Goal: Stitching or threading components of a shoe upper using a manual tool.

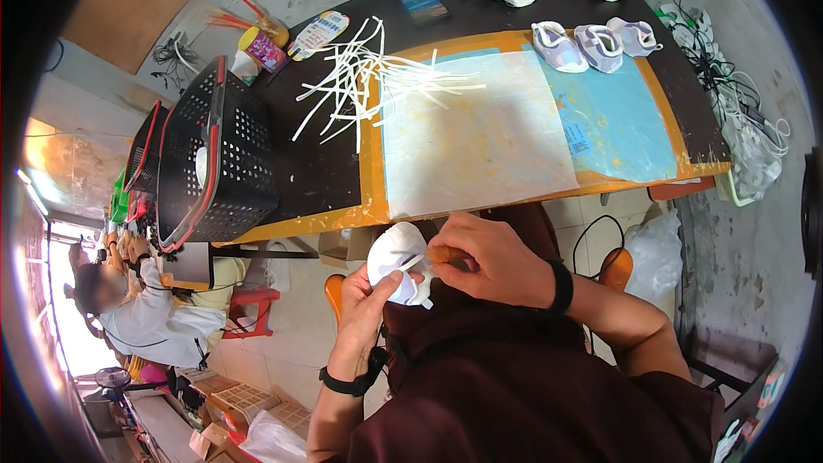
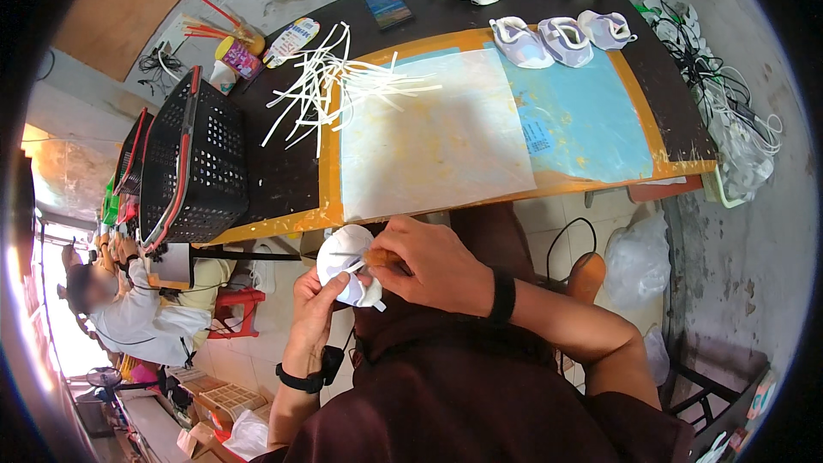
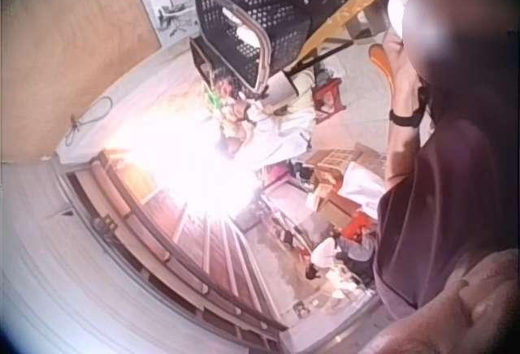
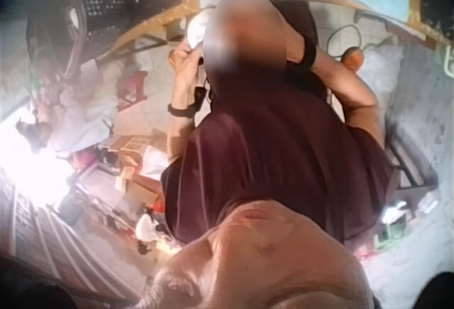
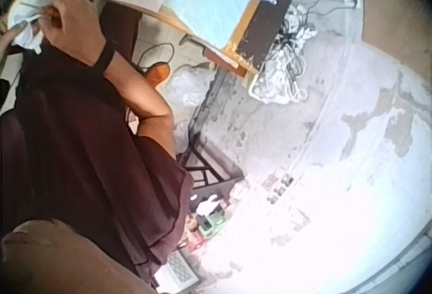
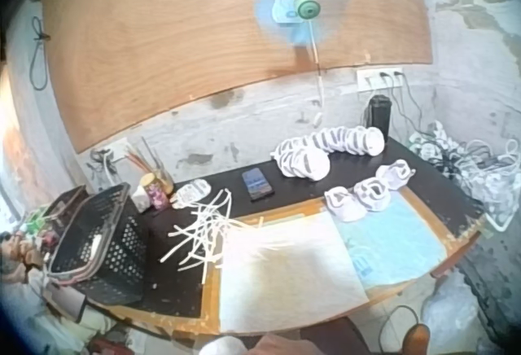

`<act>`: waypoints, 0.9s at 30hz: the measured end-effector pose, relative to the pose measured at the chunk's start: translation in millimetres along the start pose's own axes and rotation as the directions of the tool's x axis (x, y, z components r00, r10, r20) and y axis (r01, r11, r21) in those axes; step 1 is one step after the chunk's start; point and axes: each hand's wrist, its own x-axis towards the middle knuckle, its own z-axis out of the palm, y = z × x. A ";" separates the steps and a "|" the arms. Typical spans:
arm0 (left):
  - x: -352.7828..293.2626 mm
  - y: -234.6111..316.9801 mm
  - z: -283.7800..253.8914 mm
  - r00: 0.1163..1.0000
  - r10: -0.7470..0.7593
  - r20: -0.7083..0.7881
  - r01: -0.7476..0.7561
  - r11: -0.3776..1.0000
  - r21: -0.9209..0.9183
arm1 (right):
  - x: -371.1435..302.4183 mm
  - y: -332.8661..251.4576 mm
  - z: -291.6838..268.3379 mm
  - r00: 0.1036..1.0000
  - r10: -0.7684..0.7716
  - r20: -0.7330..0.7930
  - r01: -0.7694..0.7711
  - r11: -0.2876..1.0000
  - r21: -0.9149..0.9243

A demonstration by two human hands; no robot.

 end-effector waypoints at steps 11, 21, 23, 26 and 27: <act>0.8 4.5 -5.9 0.999 0.048 0.007 -0.048 0.998 0.027 | -7.7 5.1 1.9 0.991 -0.071 0.112 0.097 0.965 -0.243; -0.3 8.7 -2.9 0.998 0.059 0.002 -0.059 0.997 0.051 | -5.2 4.8 2.9 0.991 -0.087 0.099 0.110 0.963 -0.248; 0.3 8.3 -4.9 0.998 0.053 0.032 -0.054 0.998 0.035 | -5.0 4.3 2.6 0.991 -0.092 0.093 0.114 0.957 -0.268; -0.4 7.6 -3.5 0.996 0.089 -0.003 -0.088 0.992 0.089 | -4.0 0.6 3.3 0.991 -0.096 0.091 0.119 0.948 -0.295; -0.5 7.8 -1.8 0.996 0.088 -0.001 -0.087 0.992 0.089 | -4.3 1.5 4.8 0.991 -0.095 0.089 0.117 0.948 -0.296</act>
